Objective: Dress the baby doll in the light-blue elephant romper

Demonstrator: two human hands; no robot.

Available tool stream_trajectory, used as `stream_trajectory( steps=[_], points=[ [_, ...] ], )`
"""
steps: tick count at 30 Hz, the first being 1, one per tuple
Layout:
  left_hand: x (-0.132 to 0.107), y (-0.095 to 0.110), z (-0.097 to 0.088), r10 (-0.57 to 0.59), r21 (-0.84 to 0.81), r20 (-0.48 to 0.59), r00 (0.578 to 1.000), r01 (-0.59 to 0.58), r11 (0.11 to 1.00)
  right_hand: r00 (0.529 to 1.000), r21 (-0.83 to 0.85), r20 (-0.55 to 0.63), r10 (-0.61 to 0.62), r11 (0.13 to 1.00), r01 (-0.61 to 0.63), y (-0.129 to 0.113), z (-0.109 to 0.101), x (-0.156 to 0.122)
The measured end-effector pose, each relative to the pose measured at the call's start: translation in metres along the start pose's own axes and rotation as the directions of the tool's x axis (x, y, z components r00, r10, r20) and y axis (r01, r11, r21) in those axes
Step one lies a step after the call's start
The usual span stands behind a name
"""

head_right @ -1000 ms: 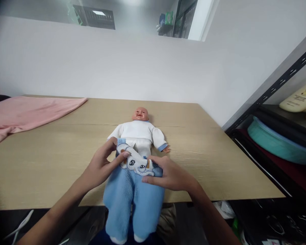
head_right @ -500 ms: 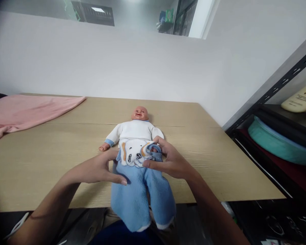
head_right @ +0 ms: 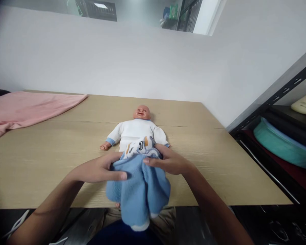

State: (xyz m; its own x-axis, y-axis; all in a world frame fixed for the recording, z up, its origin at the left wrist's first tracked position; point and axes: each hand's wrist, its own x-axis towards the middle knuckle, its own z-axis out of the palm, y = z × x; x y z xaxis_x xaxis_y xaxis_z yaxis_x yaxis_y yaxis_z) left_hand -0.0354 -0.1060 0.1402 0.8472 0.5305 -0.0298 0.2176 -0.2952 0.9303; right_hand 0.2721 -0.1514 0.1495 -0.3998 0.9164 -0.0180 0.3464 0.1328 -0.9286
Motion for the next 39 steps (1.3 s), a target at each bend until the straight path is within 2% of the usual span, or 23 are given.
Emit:
stream_trajectory(
  steps=[2,3,6,8,9,11,13,16,19,21,23,24,26,28,29,31,33,35,37,39],
  points=[
    [0.0,0.001,-0.002,0.039,-0.018,0.06,0.997,-0.038,0.999,0.998,-0.037,-0.041,0.055,0.998,-0.057,0.001,0.001,0.002],
    [0.001,0.0,-0.002,0.073,-0.037,0.054,0.996,-0.071,0.997,0.997,-0.057,-0.031,0.073,0.996,-0.075,0.001,0.001,0.002],
    [0.003,-0.006,0.002,0.141,-0.099,-0.077,0.987,-0.148,0.984,0.988,-0.038,0.137,0.069,0.997,-0.065,-0.001,0.002,0.004],
    [0.004,-0.011,0.006,0.129,-0.136,-0.161,0.979,-0.151,0.979,0.967,-0.013,0.253,0.034,0.999,-0.032,-0.003,0.002,0.004],
    [0.005,-0.013,0.008,0.114,-0.154,-0.187,0.976,-0.144,0.978,0.962,-0.013,0.272,0.025,1.0,-0.022,-0.003,0.002,0.004],
    [0.007,-0.017,0.013,0.079,-0.184,-0.228,0.97,-0.123,0.975,0.969,0.007,0.246,0.018,1.0,-0.021,-0.002,0.003,0.004],
    [0.007,-0.019,0.016,0.051,-0.218,-0.242,0.969,-0.106,0.97,0.983,0.106,0.186,0.002,0.994,-0.022,0.002,0.005,0.005],
    [0.007,-0.02,0.017,0.03,-0.278,-0.159,0.987,-0.074,0.958,0.998,0.246,0.066,-0.012,0.969,-0.004,0.011,0.012,0.008],
    [0.004,-0.021,0.015,0.061,-0.341,0.064,0.996,-0.035,0.939,0.998,0.248,-0.042,0.04,0.968,-0.028,0.018,0.018,0.01],
    [0.003,-0.022,0.015,0.085,-0.35,0.2,0.976,-0.01,0.937,0.997,0.229,-0.054,0.061,0.972,-0.047,0.019,0.02,0.01],
    [0.002,-0.023,0.015,0.083,-0.367,0.229,0.97,0.007,0.93,0.998,0.197,-0.001,0.057,0.979,-0.056,0.019,0.021,0.01],
    [0.003,-0.024,0.015,0.078,-0.392,0.186,0.98,0.001,0.92,0.998,0.189,0.041,0.046,0.981,-0.053,0.019,0.02,0.009],
    [0.005,-0.028,0.016,0.06,-0.44,0.016,0.998,-0.047,0.897,0.989,0.216,0.15,0.017,0.975,-0.05,0.02,0.018,0.007],
    [0.008,-0.03,0.017,0.028,-0.437,-0.164,0.986,-0.098,0.894,0.972,0.295,0.233,-0.021,0.954,-0.05,0.02,0.016,0.005],
    [0.01,-0.031,0.018,0.01,-0.428,-0.216,0.976,-0.104,0.898,0.966,0.33,0.256,-0.033,0.942,-0.055,0.02,0.015,0.003],
    [0.014,-0.031,0.021,-0.025,-0.432,-0.224,0.974,-0.076,0.899,0.96,0.361,0.28,-0.032,0.93,-0.074,0.02,0.014,0.0],
    [0.017,-0.03,0.025,-0.048,-0.454,-0.17,0.984,-0.035,0.89,0.967,0.371,0.254,-0.008,0.924,-0.09,0.022,0.015,-0.002],
    [0.017,-0.03,0.028,-0.054,-0.472,-0.128,0.99,-0.013,0.882,0.99,0.42,0.137,0.037,0.903,-0.091,0.029,0.016,-0.004],
    [0.016,-0.031,0.029,-0.033,-0.497,-0.092,0.995,-0.017,0.867,0.991,0.524,0.01,0.132,0.844,-0.118,0.038,0.019,-0.005],
    [0.014,-0.033,0.029,0.023,-0.555,-0.017,1.0,-0.029,0.831,0.971,0.626,-0.027,0.238,0.761,-0.169,0.047,0.023,-0.005]
  ],
)
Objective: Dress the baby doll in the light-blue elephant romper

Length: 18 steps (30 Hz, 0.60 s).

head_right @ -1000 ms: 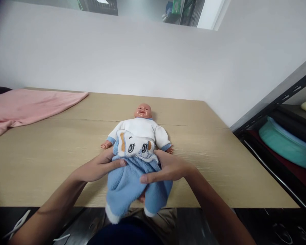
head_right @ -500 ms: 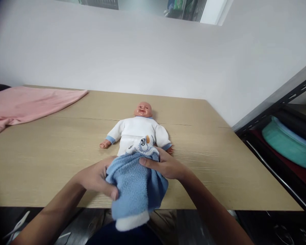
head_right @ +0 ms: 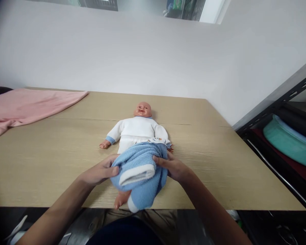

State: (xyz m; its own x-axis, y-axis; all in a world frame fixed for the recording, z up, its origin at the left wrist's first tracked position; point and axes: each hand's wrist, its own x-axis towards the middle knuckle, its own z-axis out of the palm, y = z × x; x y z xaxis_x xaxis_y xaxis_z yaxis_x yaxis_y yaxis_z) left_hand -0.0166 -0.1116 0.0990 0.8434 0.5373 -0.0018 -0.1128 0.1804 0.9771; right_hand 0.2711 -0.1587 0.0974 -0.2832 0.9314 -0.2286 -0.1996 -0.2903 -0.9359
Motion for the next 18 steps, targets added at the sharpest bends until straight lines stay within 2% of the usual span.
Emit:
stream_trajectory(
  steps=[2,3,4,6,8,9,13,16,18],
  points=[
    [-0.002,-0.001,-0.001,0.017,-0.083,0.1,0.995,-0.009,0.997,0.998,0.064,-0.017,0.063,0.996,-0.062,0.007,0.001,0.002],
    [-0.003,-0.002,-0.001,0.035,-0.12,0.111,0.993,-0.022,0.993,0.997,0.071,-0.015,0.078,0.995,-0.077,0.009,0.003,0.002],
    [-0.004,-0.003,-0.001,0.057,-0.151,0.085,0.995,-0.044,0.988,0.996,0.067,-0.009,0.083,0.994,-0.083,0.01,0.005,0.002],
    [-0.006,-0.006,0.001,0.097,-0.2,-0.045,0.994,-0.104,0.974,0.996,0.041,0.017,0.083,0.996,-0.083,0.01,0.011,0.0],
    [-0.007,-0.008,0.004,0.093,-0.246,-0.167,0.982,-0.133,0.96,0.997,-0.01,0.056,0.057,0.998,-0.057,0.008,0.016,-0.002],
    [-0.008,-0.009,0.006,0.074,-0.269,-0.195,0.978,-0.126,0.955,0.997,-0.043,0.073,0.035,0.999,-0.032,0.006,0.018,-0.003],
    [-0.015,-0.011,0.013,0.01,-0.281,-0.225,0.974,-0.075,0.957,0.978,-0.135,0.178,-0.106,0.982,0.131,-0.003,0.024,-0.004],
    [-0.024,-0.013,0.017,0.002,-0.193,-0.258,0.966,-0.053,0.98,0.945,-0.147,0.263,-0.194,0.96,0.238,-0.009,0.032,-0.006],
    [-0.028,-0.014,0.023,-0.004,-0.1,-0.28,0.96,-0.025,0.995,0.947,-0.207,0.243,-0.21,0.943,0.262,-0.012,0.039,-0.01]
  ],
)
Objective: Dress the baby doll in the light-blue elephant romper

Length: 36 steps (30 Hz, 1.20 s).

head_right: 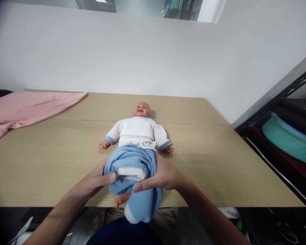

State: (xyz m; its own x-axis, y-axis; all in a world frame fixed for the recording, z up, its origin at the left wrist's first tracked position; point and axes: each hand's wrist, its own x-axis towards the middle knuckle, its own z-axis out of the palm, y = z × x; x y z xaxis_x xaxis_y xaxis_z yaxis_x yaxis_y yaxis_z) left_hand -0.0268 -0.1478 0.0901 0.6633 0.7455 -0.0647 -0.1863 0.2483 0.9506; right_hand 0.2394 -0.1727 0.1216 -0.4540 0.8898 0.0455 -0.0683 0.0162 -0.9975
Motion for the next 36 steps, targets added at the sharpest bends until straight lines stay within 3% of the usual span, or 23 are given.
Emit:
stream_trajectory(
  steps=[3,6,9,11,15,18,20,27,36],
  points=[
    [-0.004,0.001,0.012,0.002,0.166,-0.087,0.996,0.013,0.986,0.987,-0.174,-0.162,0.018,0.984,-0.046,-0.004,0.012,-0.003],
    [-0.005,0.002,0.025,0.032,0.255,-0.221,0.975,0.026,0.967,0.949,-0.376,-0.306,-0.081,0.926,-0.043,-0.007,0.024,-0.005],
    [-0.007,-0.001,0.03,0.047,0.318,-0.353,0.934,0.073,0.945,0.916,-0.517,-0.344,-0.207,0.856,-0.001,-0.011,0.034,-0.004],
    [-0.01,-0.006,0.029,0.086,0.393,-0.406,0.91,0.089,0.915,0.928,-0.567,-0.325,-0.182,0.823,-0.037,-0.013,0.038,-0.003],
    [-0.014,-0.013,0.023,0.097,0.57,-0.433,0.896,0.189,0.799,0.961,-0.591,-0.276,-0.036,0.794,-0.14,-0.009,0.04,0.001],
    [-0.012,-0.016,0.018,0.097,0.679,-0.46,0.883,0.279,0.68,0.963,-0.629,-0.264,0.05,0.749,-0.211,0.001,0.038,0.008],
    [-0.011,-0.019,0.015,0.106,0.7,-0.466,0.878,0.294,0.651,0.957,-0.665,-0.274,0.092,0.701,-0.258,0.008,0.036,0.013],
    [-0.001,-0.027,0.008,0.086,0.609,-0.448,0.89,0.233,0.758,0.939,-0.725,-0.327,0.107,0.608,-0.322,0.022,0.028,0.025],
    [0.028,-0.023,0.008,0.082,0.615,-0.428,0.9,0.224,0.756,0.928,-0.72,-0.368,0.058,0.613,-0.324,0.032,0.002,0.04]
  ],
)
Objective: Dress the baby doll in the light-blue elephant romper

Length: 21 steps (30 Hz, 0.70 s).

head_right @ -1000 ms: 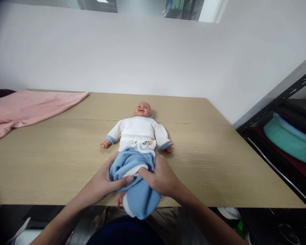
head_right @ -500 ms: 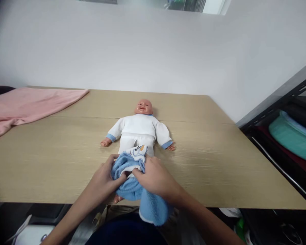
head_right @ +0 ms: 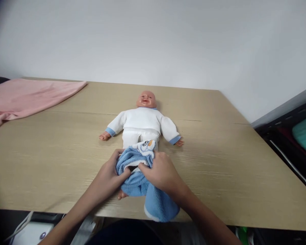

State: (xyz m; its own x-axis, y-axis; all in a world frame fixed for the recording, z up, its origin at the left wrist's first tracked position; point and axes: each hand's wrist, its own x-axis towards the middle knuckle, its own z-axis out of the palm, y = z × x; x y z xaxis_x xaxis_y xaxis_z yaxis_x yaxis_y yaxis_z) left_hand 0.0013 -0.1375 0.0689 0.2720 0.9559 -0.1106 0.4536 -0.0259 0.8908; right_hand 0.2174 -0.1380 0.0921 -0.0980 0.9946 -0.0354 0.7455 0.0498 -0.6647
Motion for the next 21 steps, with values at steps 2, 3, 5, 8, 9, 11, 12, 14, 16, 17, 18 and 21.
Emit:
stream_trajectory(
  steps=[2,3,5,8,9,11,12,14,16,17,18,21],
  points=[
    [0.003,0.003,-0.002,-0.002,-0.011,0.011,1.0,0.003,1.0,1.0,0.021,0.003,-0.01,1.0,0.01,-0.001,-0.003,0.003],
    [0.003,0.005,-0.004,-0.01,-0.015,0.018,1.0,0.01,1.0,1.0,0.041,-0.002,-0.021,0.999,0.021,-0.004,-0.004,0.002],
    [0.0,0.006,-0.009,-0.019,-0.037,0.033,0.999,0.02,0.999,0.998,0.098,-0.016,-0.055,0.994,0.056,-0.011,-0.006,-0.002],
    [-0.014,0.004,-0.017,-0.017,-0.085,0.061,0.998,0.022,0.996,0.997,0.202,-0.017,-0.079,0.976,0.08,-0.025,-0.006,-0.014],
    [-0.02,0.002,-0.018,-0.022,-0.083,0.069,0.997,0.027,0.996,0.997,0.224,-0.007,-0.083,0.971,0.082,-0.028,-0.005,-0.019],
    [-0.031,-0.002,-0.02,-0.053,-0.039,0.077,0.996,0.056,0.998,0.995,0.235,0.03,-0.1,0.968,0.09,-0.033,-0.003,-0.026],
    [-0.036,-0.004,-0.021,-0.072,-0.008,0.08,0.994,0.072,0.997,0.992,0.224,0.059,-0.112,0.97,0.096,-0.035,-0.001,-0.028],
    [-0.044,-0.007,-0.022,-0.099,0.037,0.094,0.991,0.095,0.995,0.985,0.183,0.125,-0.116,0.979,0.092,-0.036,0.001,-0.032],
    [-0.049,-0.009,-0.023,-0.103,0.059,0.131,0.986,0.096,0.994,0.976,0.139,0.195,-0.099,0.988,0.072,-0.038,0.002,-0.035],
    [-0.05,-0.009,-0.024,-0.098,0.062,0.16,0.982,0.089,0.994,0.971,0.107,0.225,-0.085,0.992,0.062,-0.039,0.002,-0.036],
    [-0.051,-0.009,-0.024,-0.089,0.063,0.191,0.978,0.078,0.995,0.967,0.072,0.245,-0.07,0.996,0.054,-0.041,0.002,-0.037],
    [-0.051,-0.011,-0.026,-0.057,0.071,0.252,0.966,0.04,0.997,0.969,-0.032,0.242,-0.037,0.998,0.046,-0.045,0.001,-0.04]
  ],
)
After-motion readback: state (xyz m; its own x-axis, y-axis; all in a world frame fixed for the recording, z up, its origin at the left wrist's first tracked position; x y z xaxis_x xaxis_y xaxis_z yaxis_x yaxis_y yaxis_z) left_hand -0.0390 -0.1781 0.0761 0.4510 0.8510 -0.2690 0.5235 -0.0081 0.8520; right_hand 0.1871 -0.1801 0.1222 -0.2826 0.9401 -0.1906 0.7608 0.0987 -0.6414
